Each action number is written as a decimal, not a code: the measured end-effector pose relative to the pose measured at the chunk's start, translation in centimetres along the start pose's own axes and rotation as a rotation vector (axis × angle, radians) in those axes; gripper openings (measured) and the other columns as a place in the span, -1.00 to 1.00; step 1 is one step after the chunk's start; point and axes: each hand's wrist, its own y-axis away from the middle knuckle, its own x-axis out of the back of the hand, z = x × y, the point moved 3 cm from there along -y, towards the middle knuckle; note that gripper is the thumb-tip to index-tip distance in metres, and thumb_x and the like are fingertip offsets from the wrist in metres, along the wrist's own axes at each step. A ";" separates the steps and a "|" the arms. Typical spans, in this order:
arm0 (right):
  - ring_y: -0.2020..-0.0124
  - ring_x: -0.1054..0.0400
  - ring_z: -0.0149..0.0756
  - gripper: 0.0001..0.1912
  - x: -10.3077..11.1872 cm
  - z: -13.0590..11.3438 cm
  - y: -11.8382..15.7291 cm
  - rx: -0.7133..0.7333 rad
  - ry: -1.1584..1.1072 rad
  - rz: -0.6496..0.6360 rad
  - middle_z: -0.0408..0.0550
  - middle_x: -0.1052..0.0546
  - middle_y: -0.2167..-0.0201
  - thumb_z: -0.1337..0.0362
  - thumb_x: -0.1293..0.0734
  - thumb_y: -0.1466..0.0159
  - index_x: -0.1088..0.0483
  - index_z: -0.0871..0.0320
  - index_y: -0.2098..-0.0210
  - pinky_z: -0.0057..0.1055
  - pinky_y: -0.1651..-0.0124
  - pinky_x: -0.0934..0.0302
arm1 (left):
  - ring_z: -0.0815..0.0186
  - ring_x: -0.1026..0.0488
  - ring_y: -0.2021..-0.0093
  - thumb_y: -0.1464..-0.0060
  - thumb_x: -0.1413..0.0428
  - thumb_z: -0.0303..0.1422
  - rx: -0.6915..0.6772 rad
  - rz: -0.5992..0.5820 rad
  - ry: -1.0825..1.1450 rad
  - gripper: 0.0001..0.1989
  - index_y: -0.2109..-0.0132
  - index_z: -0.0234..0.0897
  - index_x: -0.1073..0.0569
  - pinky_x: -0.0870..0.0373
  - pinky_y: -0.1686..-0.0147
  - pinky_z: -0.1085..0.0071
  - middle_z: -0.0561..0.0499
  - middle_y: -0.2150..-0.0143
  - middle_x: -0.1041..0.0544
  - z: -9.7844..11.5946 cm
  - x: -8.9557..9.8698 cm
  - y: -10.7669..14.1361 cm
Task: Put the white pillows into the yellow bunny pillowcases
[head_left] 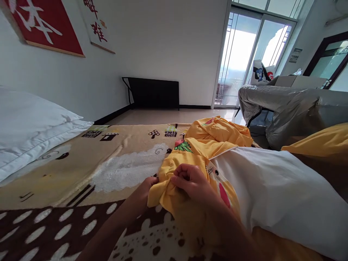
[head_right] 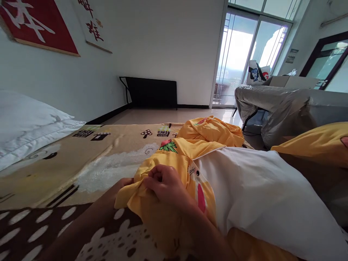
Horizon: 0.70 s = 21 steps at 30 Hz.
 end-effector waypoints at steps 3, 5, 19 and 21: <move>0.61 -0.03 -0.53 -0.75 -0.1 0.2 -0.1 0.002 0.025 -0.004 -0.30 -0.22 0.65 0.15 -0.34 -0.10 -0.23 0.16 0.52 -0.53 0.56 0.13 | 0.29 -0.34 0.39 0.21 -0.20 -0.35 -0.117 0.095 -0.016 -0.73 0.25 -0.30 -0.51 -0.31 0.46 0.52 0.03 0.36 -0.52 1.3 0.0 0.6; 0.61 -0.03 -0.53 -0.77 -0.2 0.3 -0.2 0.001 0.034 -0.013 -0.29 -0.23 0.65 0.18 -0.33 -0.11 -0.23 0.16 0.51 -0.53 0.56 0.12 | 0.27 -0.35 0.37 0.20 -0.19 -0.33 -0.135 0.111 0.042 -0.66 0.18 -0.29 -0.51 -0.33 0.44 0.50 0.03 0.35 -0.53 2.0 -0.2 0.9; 0.57 -0.09 -0.50 -0.94 -1.3 0.1 0.3 0.107 0.384 0.061 -0.29 -0.25 0.64 0.37 -0.23 -0.19 -0.29 0.16 0.43 -0.54 0.47 0.06 | 0.30 -0.38 0.44 0.30 -0.28 -0.34 0.094 0.040 0.347 -0.65 0.25 -0.34 -0.55 -0.31 0.49 0.51 -0.01 0.43 -0.54 0.0 -0.1 0.3; 0.56 -0.11 -0.50 -0.93 -1.6 0.1 0.5 0.094 0.448 0.068 -0.27 -0.29 0.62 0.36 -0.22 -0.21 -0.28 0.15 0.42 -0.53 0.46 0.06 | 0.29 -0.40 0.44 0.36 -0.31 -0.34 0.111 0.054 0.433 -0.64 0.29 -0.36 -0.56 -0.31 0.52 0.52 -0.04 0.43 -0.55 0.0 -0.3 0.1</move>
